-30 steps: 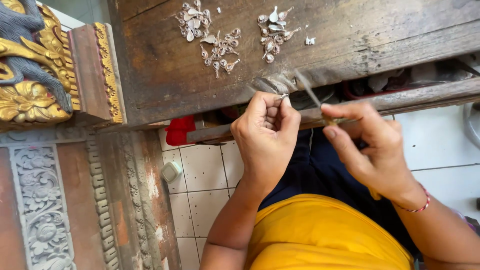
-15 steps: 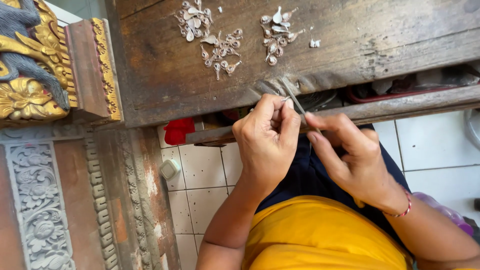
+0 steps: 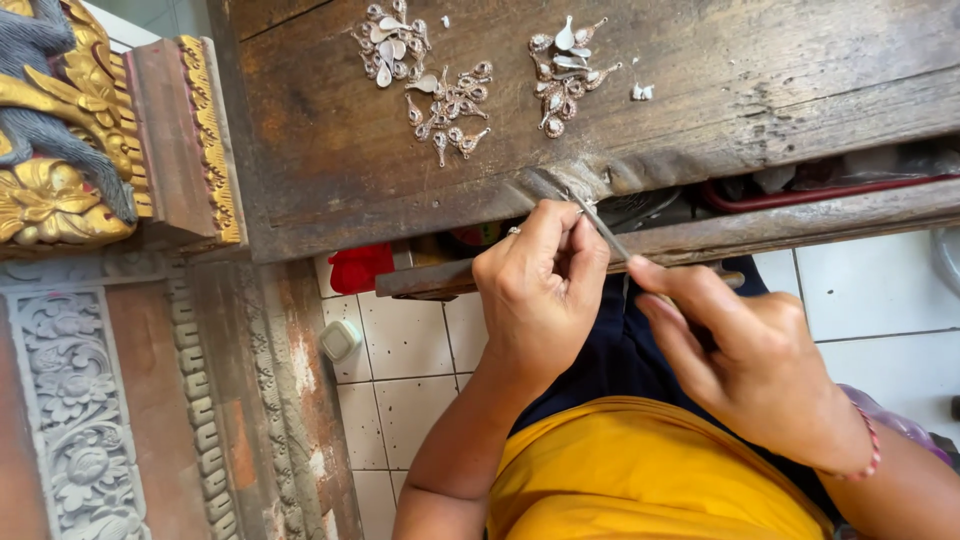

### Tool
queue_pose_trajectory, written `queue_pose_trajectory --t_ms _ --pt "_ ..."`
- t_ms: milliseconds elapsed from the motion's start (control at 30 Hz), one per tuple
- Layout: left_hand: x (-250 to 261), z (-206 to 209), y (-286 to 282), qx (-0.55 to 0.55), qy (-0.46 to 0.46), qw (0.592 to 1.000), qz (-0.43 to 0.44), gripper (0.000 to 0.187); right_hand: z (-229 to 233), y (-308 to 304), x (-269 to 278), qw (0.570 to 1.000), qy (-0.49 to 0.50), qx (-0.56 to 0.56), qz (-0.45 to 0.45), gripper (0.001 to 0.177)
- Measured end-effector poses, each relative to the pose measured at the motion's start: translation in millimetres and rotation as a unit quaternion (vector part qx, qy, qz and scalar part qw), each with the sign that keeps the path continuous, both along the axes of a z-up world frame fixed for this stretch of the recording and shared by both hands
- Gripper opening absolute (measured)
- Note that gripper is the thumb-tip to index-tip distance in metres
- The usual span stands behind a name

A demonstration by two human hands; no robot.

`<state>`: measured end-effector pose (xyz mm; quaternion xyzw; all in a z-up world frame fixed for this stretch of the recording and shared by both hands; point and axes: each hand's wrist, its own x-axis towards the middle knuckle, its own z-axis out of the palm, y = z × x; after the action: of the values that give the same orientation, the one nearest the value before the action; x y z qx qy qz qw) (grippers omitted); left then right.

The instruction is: Filing the edges of small silver jewelry components using a needle file on a wooden workbench

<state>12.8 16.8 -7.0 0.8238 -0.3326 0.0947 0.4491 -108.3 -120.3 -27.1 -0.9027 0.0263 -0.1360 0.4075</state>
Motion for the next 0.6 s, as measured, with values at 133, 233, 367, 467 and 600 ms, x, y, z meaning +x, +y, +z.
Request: queue_pose_trajectory --t_ms 133,233,367,467,600 --pt "3.6 3.7 1.0 0.003 -0.009 1.0 -0.019 0.008 -1.7 3.0 32.0 0.996 -0.083 -0.043 0.014 0.026" --pt "2.8 2.5 2.3 0.005 0.001 1.0 -0.018 0.007 -2.9 2.7 22.4 0.998 -0.056 0.021 0.018 0.033" --pt "3.6 0.9 3.1 0.009 -0.003 1.0 -0.018 0.012 -2.2 1.5 -5.3 0.999 0.001 0.039 0.001 0.037" --pt "5.6 -2.0 2.0 0.023 -0.028 0.999 -0.019 0.005 -3.6 -2.3 8.4 1.0 -0.001 0.012 0.003 0.035" --pt "1.2 5.7 0.3 0.008 0.011 1.0 -0.01 0.006 -1.0 -3.4 32.9 0.998 -0.066 -0.016 0.007 0.032"
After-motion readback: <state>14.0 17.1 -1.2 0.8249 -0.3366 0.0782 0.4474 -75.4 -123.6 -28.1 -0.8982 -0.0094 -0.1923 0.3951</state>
